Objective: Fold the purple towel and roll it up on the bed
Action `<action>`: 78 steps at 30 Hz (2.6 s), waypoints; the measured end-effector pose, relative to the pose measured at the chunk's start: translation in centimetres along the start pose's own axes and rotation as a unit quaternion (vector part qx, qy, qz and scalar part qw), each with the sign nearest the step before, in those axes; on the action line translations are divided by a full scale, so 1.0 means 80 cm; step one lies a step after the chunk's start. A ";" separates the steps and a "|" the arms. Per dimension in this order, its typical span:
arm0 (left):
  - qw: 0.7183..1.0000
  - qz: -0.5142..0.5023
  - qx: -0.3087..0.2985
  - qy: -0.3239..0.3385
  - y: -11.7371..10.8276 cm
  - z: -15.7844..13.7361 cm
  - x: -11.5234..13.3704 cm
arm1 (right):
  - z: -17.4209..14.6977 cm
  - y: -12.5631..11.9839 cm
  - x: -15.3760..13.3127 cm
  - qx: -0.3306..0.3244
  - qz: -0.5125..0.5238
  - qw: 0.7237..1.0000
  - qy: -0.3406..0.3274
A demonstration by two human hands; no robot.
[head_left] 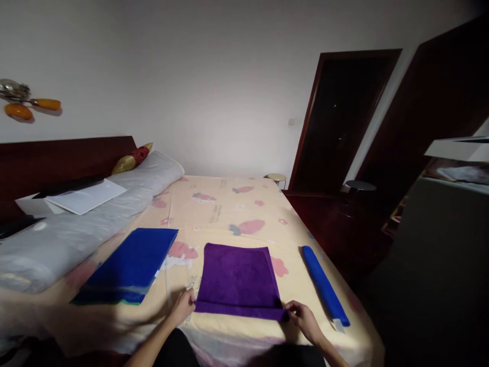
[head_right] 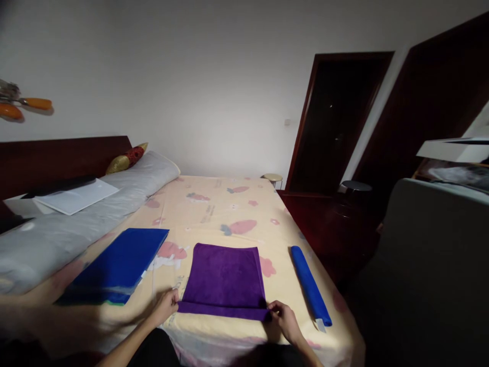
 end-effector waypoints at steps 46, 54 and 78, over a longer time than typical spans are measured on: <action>0.965 0.223 -0.127 0.058 0.043 -0.020 0.087 | -0.035 0.061 -0.048 0.064 -0.471 0.873 -0.106; 0.955 0.253 -0.139 0.076 0.042 -0.017 0.088 | -0.069 0.172 -0.141 -0.070 -0.367 0.912 -0.171; 0.943 0.274 -0.154 0.109 0.070 -0.016 0.097 | -0.070 0.095 -0.023 0.075 -0.360 0.894 -0.255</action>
Point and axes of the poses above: each hand's wrist, its own z-axis towards the middle knuckle, its own y-axis out of the palm, x = y × z, the point moved 10 cm from there along z, towards the middle knuckle, and after that the axes turned 14 degrees about y, right-handed, at the moved point
